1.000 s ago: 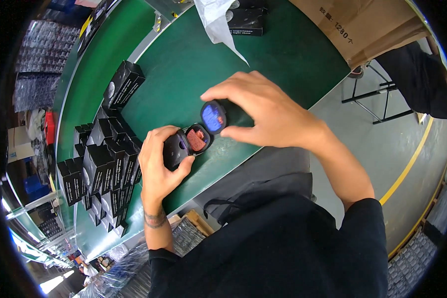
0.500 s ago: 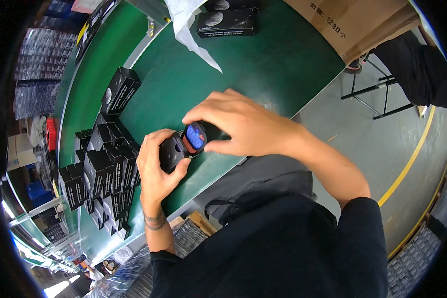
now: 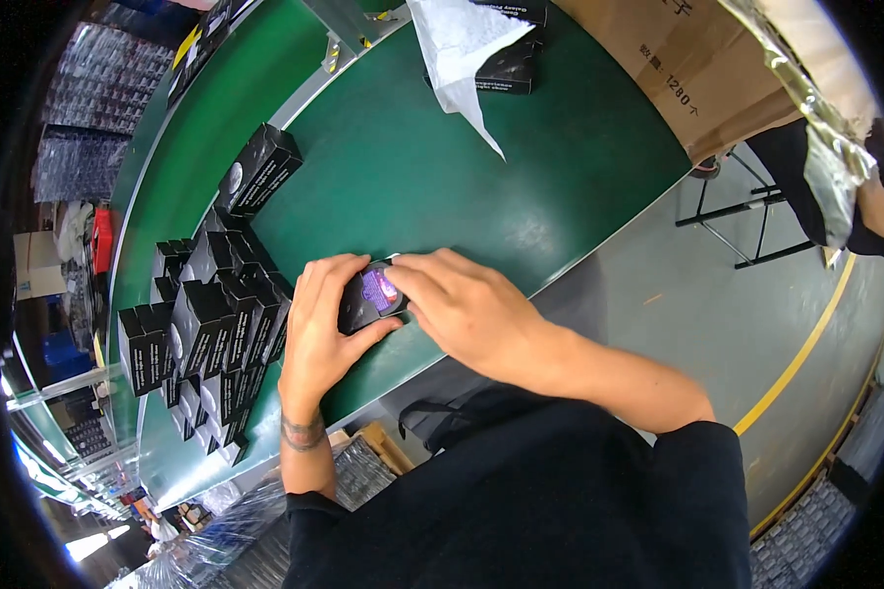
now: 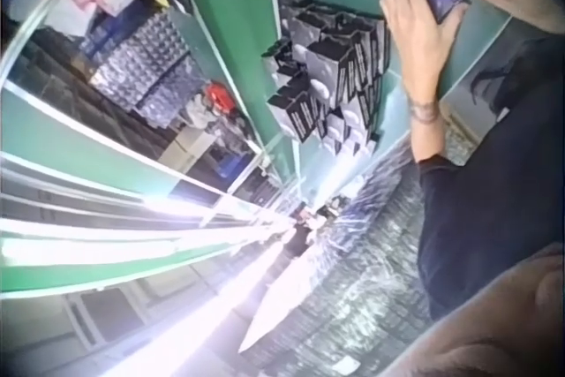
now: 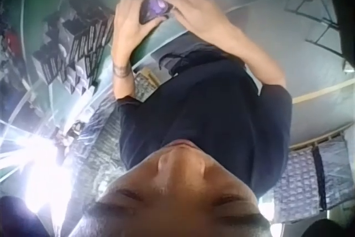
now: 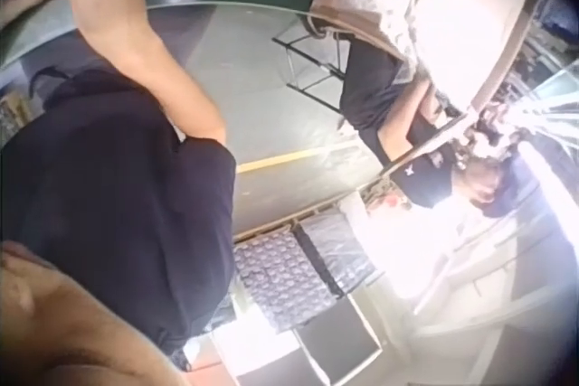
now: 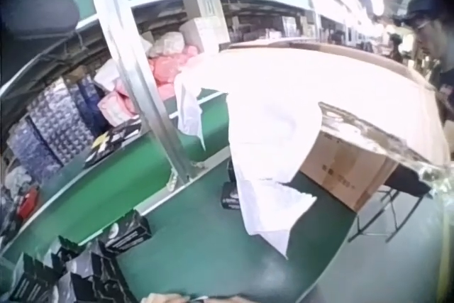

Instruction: The recorder is packaging small electronic components into black retail boxes on an assembly line.

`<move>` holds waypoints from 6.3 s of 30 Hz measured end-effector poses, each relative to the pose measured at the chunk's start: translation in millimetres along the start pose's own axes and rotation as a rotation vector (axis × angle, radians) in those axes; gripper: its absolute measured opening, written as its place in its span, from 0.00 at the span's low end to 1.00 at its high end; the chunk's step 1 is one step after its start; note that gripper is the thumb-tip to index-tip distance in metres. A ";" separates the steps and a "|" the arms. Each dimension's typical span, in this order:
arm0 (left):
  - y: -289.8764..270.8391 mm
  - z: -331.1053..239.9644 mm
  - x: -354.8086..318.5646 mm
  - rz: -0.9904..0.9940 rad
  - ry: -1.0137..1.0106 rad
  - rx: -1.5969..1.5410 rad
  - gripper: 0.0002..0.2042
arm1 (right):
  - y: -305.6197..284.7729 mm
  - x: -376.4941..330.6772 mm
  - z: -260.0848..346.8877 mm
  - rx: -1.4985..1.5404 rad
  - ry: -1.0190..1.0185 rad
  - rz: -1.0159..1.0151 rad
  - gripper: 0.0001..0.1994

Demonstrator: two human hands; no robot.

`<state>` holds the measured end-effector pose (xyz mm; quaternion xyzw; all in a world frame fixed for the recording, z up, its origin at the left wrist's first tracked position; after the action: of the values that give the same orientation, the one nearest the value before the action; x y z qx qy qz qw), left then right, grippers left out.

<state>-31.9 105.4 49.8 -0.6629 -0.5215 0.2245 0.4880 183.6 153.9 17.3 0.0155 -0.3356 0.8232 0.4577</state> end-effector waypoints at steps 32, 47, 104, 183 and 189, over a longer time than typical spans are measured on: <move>63.1 -31.4 -0.6 -0.821 -0.006 -0.854 0.21 | 8.4 16.4 58.1 0.501 0.170 -0.137 0.19; 67.0 -53.4 32.1 -0.820 -0.018 -0.585 0.23 | -22.4 11.6 33.0 1.035 0.555 -0.260 0.14; 26.0 -25.9 -15.0 -0.294 -0.068 0.029 0.38 | -3.5 36.8 -6.4 0.759 0.587 0.402 0.24; -56.2 -82.7 59.3 0.297 0.184 0.588 0.06 | -14.3 -14.2 -14.9 1.505 0.754 0.143 0.17; -64.2 -78.5 54.3 0.276 0.107 0.626 0.10 | -18.2 -5.3 0.0 1.447 0.820 0.154 0.16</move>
<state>20.3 121.1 151.1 -0.5560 -0.3065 0.4023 0.6596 200.6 156.4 25.4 -0.0181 0.4692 0.8048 0.3632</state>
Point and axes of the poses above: each hand's wrist, its own x-axis towards the middle knuckle, its own y-axis out of the palm, z = x × y, the point moved 1 cm from there along x, towards the middle knuckle, and after that the axes turned 8 degrees about y, right-handed, at the moved point
